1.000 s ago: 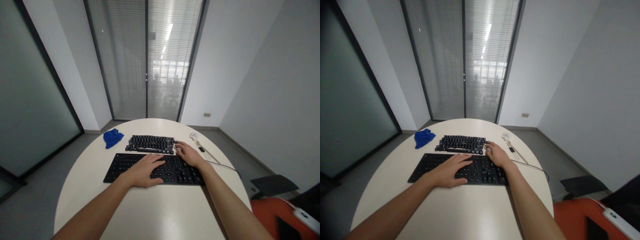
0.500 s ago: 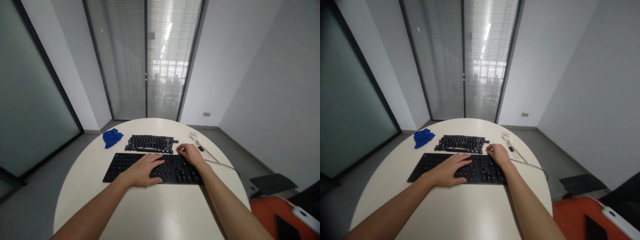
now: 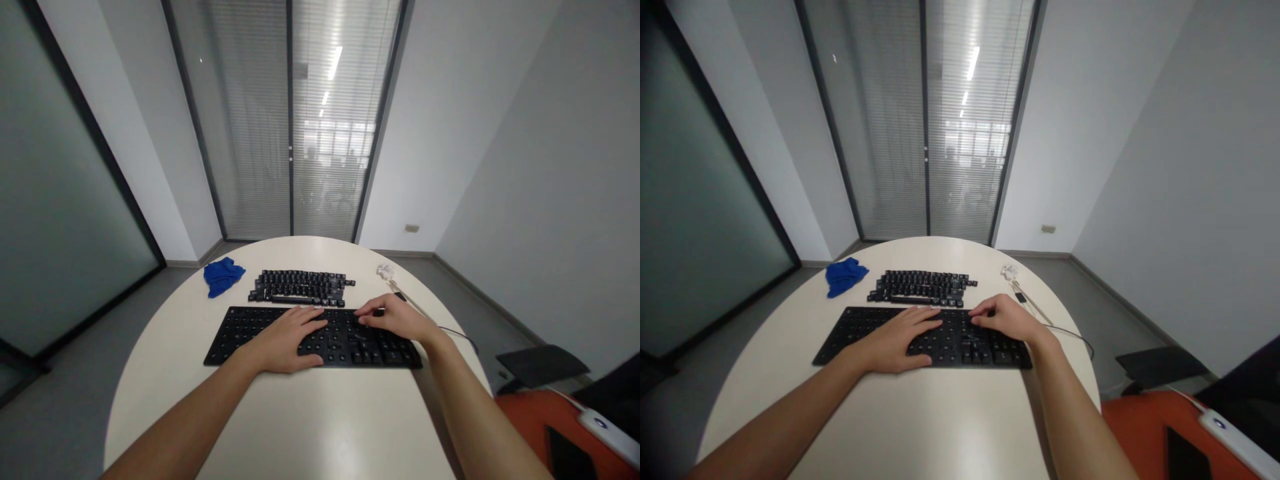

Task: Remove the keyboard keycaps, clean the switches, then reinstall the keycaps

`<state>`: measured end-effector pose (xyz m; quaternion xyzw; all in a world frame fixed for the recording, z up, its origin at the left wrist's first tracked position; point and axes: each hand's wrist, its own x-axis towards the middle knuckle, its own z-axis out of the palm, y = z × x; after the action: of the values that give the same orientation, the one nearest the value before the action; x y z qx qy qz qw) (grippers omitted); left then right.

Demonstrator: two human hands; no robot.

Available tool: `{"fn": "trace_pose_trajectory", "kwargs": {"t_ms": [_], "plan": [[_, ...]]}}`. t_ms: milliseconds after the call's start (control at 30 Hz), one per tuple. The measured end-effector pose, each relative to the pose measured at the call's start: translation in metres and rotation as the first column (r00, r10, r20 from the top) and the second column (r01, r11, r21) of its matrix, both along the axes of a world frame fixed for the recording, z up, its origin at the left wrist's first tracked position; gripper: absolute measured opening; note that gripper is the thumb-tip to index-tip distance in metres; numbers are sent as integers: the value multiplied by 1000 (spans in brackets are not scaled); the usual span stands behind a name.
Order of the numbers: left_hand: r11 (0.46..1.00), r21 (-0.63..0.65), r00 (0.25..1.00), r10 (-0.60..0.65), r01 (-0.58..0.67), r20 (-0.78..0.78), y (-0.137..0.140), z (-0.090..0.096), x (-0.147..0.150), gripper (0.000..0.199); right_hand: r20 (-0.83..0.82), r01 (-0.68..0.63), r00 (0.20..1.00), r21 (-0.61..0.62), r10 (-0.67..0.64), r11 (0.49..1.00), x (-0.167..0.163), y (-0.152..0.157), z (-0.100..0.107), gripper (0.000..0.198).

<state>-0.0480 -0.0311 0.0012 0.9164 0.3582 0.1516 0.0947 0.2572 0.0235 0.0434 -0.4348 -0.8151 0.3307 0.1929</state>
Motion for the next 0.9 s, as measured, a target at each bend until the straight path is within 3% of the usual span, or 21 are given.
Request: {"fn": "trace_pose_trajectory", "kwargs": {"t_ms": [167,400,667,900], "plan": [[1000,-12,1000,2,-2,17,-1,1,1,72,42,-48,998,-51,50,998,1,2,-5,31],[1000,-11,1000,8,-8,-2,0,1,1,73,67,-81,994,-33,83,996,2,3,-5,30],[1000,-12,1000,11,-11,-11,0,0,1,73,120,-119,986,12,117,993,-1,-1,-1,24],[1000,-23,1000,12,-12,4,0,0,1,74,244,-176,959,121,142,977,-8,-1,-3,19]]}}
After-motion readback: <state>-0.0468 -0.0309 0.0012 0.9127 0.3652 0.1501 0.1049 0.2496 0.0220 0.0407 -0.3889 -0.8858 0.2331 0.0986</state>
